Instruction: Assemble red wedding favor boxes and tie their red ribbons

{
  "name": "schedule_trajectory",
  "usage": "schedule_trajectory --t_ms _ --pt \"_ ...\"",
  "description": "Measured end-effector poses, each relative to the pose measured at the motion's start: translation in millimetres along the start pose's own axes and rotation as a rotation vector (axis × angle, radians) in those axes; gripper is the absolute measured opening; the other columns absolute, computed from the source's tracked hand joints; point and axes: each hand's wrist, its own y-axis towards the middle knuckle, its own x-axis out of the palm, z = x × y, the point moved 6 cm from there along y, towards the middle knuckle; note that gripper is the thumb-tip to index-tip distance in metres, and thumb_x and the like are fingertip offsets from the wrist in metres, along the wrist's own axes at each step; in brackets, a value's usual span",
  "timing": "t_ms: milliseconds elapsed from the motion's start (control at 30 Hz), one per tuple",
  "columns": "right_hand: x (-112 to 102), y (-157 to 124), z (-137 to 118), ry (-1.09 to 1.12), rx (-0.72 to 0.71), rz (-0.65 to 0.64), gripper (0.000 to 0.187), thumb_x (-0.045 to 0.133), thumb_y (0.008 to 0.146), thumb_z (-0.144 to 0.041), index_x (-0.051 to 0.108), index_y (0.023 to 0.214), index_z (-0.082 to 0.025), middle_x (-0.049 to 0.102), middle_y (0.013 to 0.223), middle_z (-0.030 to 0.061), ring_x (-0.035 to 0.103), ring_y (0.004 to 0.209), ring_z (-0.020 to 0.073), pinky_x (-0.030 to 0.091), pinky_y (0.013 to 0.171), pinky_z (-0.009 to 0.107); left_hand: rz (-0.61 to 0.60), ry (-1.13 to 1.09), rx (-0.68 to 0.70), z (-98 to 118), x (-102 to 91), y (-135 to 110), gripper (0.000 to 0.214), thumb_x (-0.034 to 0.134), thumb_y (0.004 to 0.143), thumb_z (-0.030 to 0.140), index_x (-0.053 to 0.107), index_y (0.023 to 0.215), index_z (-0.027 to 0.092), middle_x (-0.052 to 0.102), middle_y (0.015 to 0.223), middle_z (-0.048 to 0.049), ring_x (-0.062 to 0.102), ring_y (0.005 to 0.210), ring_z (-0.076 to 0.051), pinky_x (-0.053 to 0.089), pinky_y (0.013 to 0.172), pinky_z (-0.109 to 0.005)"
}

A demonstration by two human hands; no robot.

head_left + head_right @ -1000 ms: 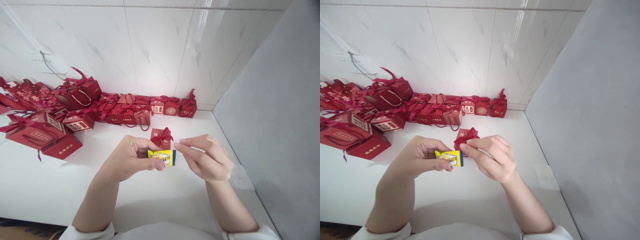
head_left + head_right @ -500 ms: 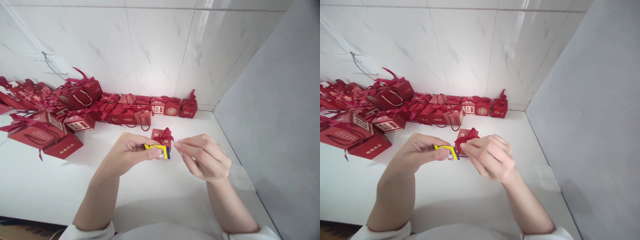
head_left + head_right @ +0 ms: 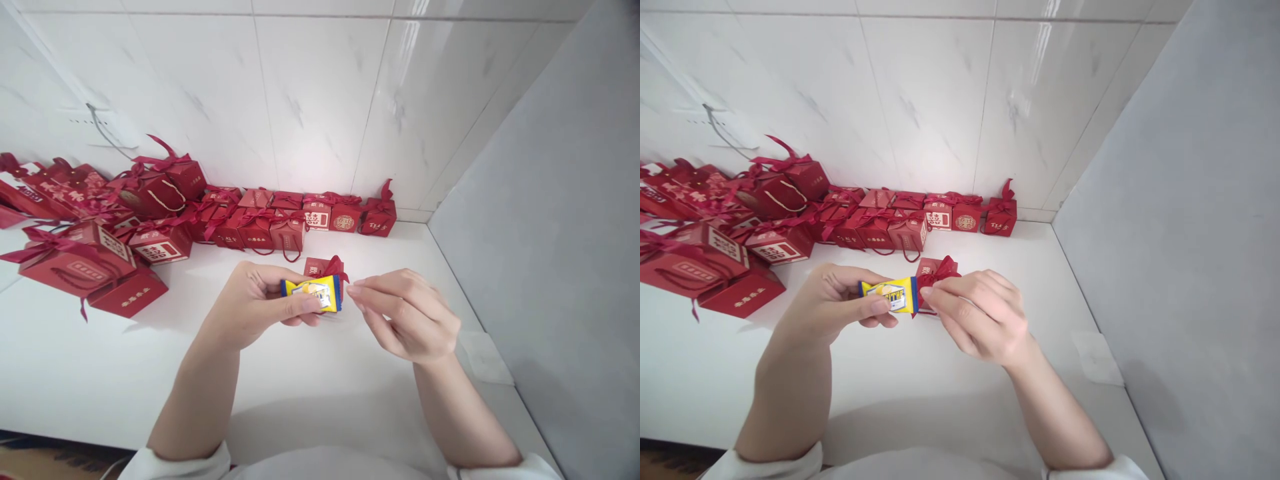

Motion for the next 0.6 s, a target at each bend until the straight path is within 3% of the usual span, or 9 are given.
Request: schedule_trajectory --t_ms 167,500,533,600 --pt "-0.5 1.4 -1.2 0.005 -0.006 0.005 0.025 0.062 0.082 -0.003 0.068 0.103 -0.016 0.072 0.086 0.0047 0.068 0.071 0.0145 0.054 0.059 0.028 0.034 0.034 0.029 5.3 -1.4 -6.6 0.024 0.088 0.064 0.026 0.079 0.085 0.019 0.074 0.071 -0.0052 0.071 0.062 -0.017 0.054 0.05 -0.016" --pt "-1.7 2.0 -1.7 0.019 0.003 -0.003 0.026 0.064 0.081 -0.003 0.068 0.104 -0.015 0.072 0.086 0.0051 0.068 0.071 0.0158 0.055 0.06 0.029 0.041 0.193 0.075 3.9 -6.2 -5.9 0.022 0.081 0.072 0.033 0.078 0.086 0.016 0.074 0.073 -0.0064 0.071 0.063 -0.017 0.054 0.052 -0.019" --pt "-2.0 1.9 -1.6 0.02 0.006 -0.004 0.027 0.064 0.081 -0.003 0.068 0.105 -0.016 0.072 0.086 0.0048 0.068 0.071 0.0157 0.055 0.06 0.029 0.083 0.218 0.096 5.7 -12.5 -7.5 0.023 0.081 0.071 0.033 0.078 0.086 0.016 0.074 0.072 -0.006 0.07 0.063 -0.017 0.054 0.052 -0.019" --pt "-3.5 1.8 -0.7 0.022 0.011 0.008 0.029 0.064 0.081 -0.002 0.068 0.106 -0.017 0.072 0.086 0.0041 0.068 0.07 0.0153 0.054 0.059 0.029 0.282 0.27 0.151 11.9 -36.6 -15.8 0.025 0.082 0.068 0.033 0.078 0.086 0.016 0.074 0.072 -0.0051 0.07 0.064 -0.015 0.054 0.054 -0.019"
